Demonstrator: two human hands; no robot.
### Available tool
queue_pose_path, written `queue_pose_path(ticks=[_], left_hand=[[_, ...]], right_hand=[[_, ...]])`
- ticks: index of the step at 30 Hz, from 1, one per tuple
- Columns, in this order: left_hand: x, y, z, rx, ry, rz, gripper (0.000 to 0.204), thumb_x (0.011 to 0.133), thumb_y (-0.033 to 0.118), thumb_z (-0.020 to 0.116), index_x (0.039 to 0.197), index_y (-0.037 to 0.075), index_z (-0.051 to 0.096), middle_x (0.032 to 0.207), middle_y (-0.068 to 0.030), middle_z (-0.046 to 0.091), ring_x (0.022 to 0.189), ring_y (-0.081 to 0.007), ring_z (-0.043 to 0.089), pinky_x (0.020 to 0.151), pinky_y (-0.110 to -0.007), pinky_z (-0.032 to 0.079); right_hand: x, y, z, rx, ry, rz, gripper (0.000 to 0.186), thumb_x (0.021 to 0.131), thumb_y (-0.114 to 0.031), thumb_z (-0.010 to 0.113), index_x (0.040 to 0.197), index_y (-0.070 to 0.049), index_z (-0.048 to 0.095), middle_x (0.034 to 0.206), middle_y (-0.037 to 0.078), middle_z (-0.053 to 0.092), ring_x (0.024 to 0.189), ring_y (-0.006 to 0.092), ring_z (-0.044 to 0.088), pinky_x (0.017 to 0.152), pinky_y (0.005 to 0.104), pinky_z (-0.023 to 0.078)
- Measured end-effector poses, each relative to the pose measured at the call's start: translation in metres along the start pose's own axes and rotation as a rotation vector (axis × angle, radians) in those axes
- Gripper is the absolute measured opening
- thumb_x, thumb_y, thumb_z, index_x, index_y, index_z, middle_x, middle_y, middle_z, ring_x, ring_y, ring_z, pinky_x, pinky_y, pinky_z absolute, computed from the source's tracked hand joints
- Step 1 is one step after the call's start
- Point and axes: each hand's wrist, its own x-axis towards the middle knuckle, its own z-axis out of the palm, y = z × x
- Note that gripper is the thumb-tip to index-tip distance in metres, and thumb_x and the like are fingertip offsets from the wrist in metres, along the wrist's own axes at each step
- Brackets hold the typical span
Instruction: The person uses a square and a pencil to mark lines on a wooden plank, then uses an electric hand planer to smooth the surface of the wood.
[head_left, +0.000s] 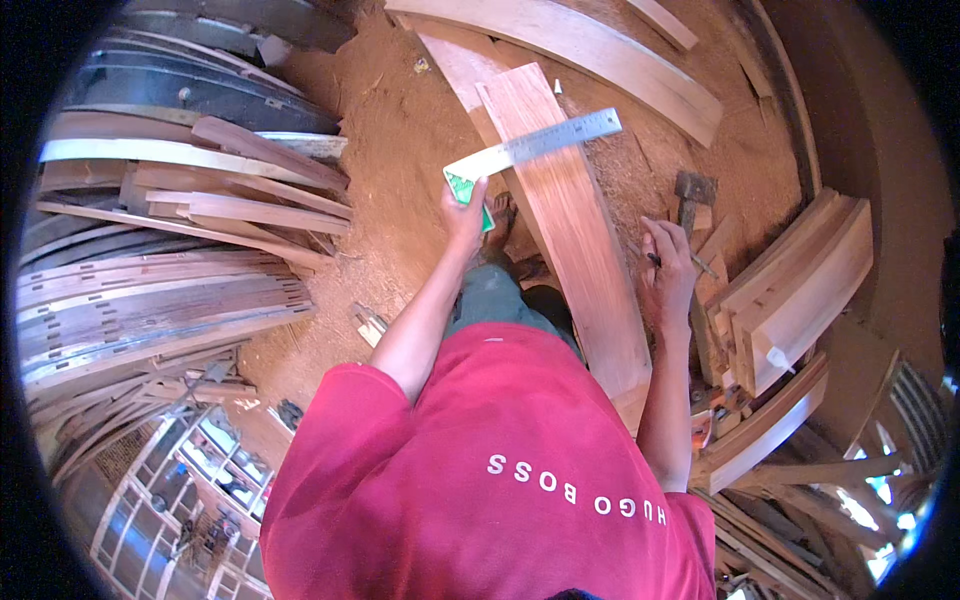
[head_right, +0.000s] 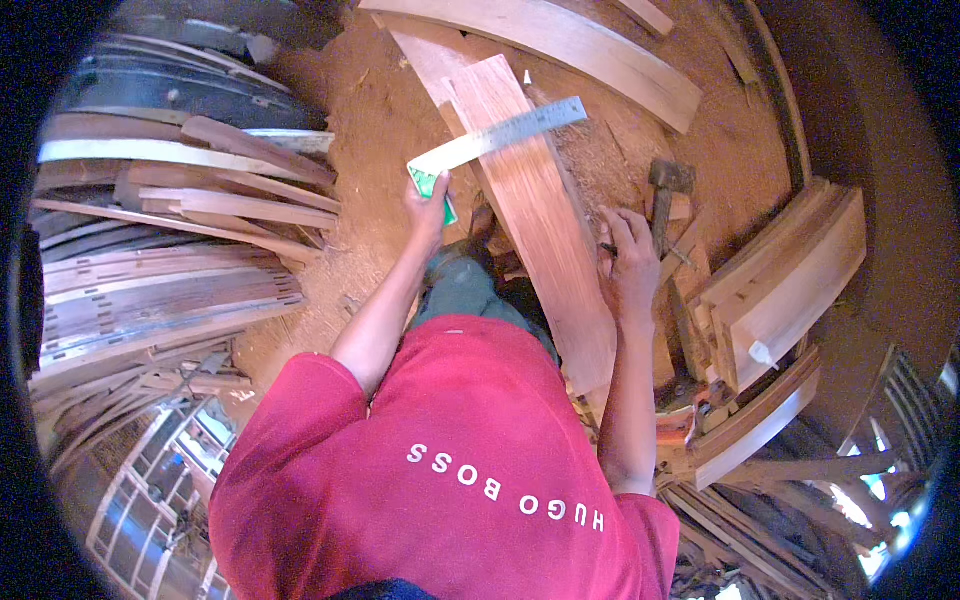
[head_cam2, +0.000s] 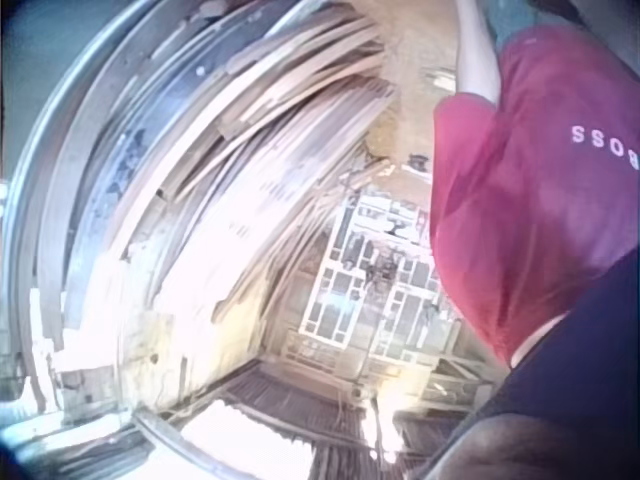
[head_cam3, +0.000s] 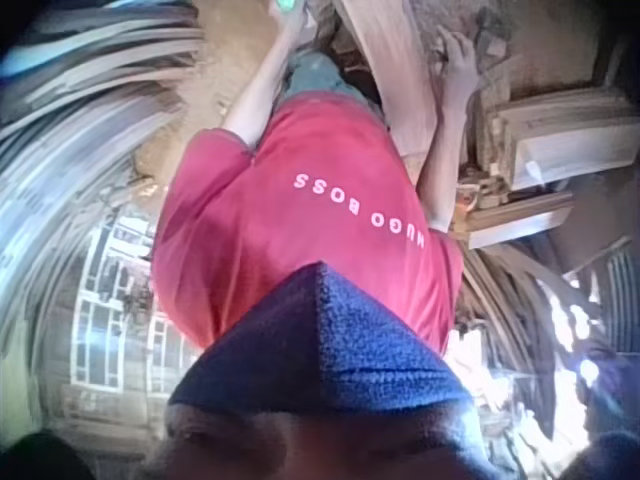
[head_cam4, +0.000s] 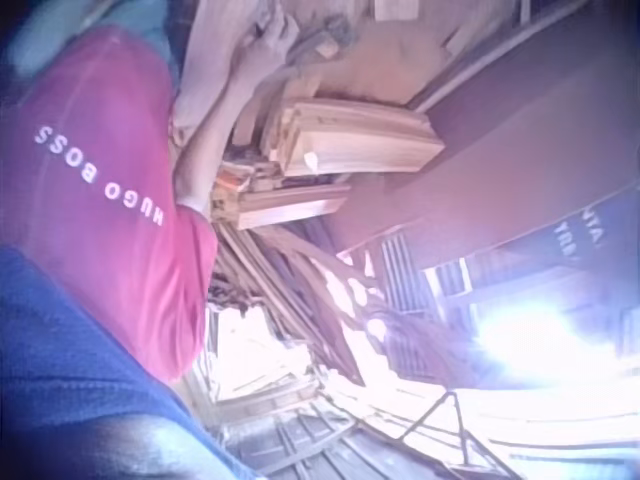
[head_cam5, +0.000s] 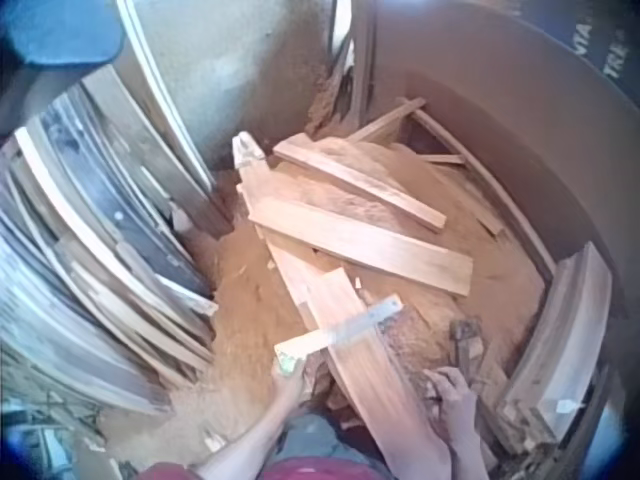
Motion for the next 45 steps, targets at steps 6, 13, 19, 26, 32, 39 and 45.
queue_pose_path(ticks=[6,13,19,26,32,39,45], left_hand=[[0.065,-0.043,0.039,0.028,0.041,-0.057,0.035,0.089,0.023,0.077,0.103,0.003,0.051,0.083,-0.0065,0.066,0.068,-0.0157,0.065,0.06,-0.032,0.054],[0.089,-0.06,0.059,0.274,0.198,0.139,0.051,0.084,0.035,0.079,0.106,0.0,0.05,0.092,-0.0183,0.065,0.083,-0.0285,0.065,0.075,-0.042,0.051],[0.088,-0.04,0.065,0.223,0.104,0.103,0.047,0.085,0.03,0.08,0.105,0.0,0.05,0.092,-0.0163,0.065,0.083,-0.0261,0.064,0.075,-0.041,0.051],[0.089,-0.031,0.065,0.156,0.076,0.054,0.041,0.09,0.025,0.075,0.11,0.001,0.049,0.096,-0.012,0.064,0.087,-0.0199,0.062,0.076,-0.037,0.051],[0.087,-0.029,0.063,0.148,0.043,-0.021,0.043,0.091,0.025,0.073,0.115,0.001,0.047,0.099,-0.0114,0.062,0.09,-0.0185,0.061,0.08,-0.035,0.05],[0.09,-0.037,0.062,0.134,0.006,0.021,0.045,0.092,0.025,0.072,0.118,0.001,0.044,0.102,-0.0116,0.061,0.09,-0.0177,0.06,0.079,-0.035,0.051],[0.09,-0.036,0.061,0.157,0.001,0.022,0.046,0.092,0.025,0.072,0.119,0.0,0.044,0.103,-0.0121,0.061,0.091,-0.0182,0.06,0.079,-0.035,0.051]], right_hand=[[0.035,-0.015,0.036,0.085,-0.085,-0.02,0.024,0.101,-0.015,0.051,0.115,-0.002,0.066,0.108,0.02,0.064,0.103,0.0379,0.062,0.09,0.0419,0.05],[0.081,-0.025,0.062,0.099,-0.229,-0.031,0.025,0.102,-0.018,0.051,0.11,-0.002,0.067,0.101,0.018,0.064,0.095,0.0352,0.063,0.086,0.0422,0.05],[0.115,-0.027,0.071,0.14,-0.242,-0.059,0.023,0.102,-0.018,0.052,0.107,-0.002,0.067,0.095,0.018,0.064,0.088,0.0356,0.064,0.077,0.0418,0.051],[0.138,-0.026,0.082,0.22,-0.235,-0.068,0.022,0.102,-0.017,0.053,0.106,-0.001,0.068,0.093,0.018,0.064,0.084,0.0349,0.064,0.074,0.0405,0.052],[0.137,-0.022,0.089,0.246,-0.227,-0.064,0.02,0.101,-0.016,0.056,0.105,0.0,0.067,0.092,0.018,0.064,0.084,0.0335,0.064,0.076,0.0396,0.051],[0.137,-0.015,0.092,0.263,-0.208,-0.037,0.022,0.101,-0.015,0.056,0.095,0.002,0.066,0.089,0.018,0.063,0.082,0.0326,0.063,0.074,0.0388,0.051],[0.14,-0.006,0.099,0.34,-0.184,-0.012,0.026,0.102,-0.013,0.055,0.084,0.003,0.062,0.084,0.015,0.061,0.077,0.0271,0.06,0.071,0.0369,0.049]])
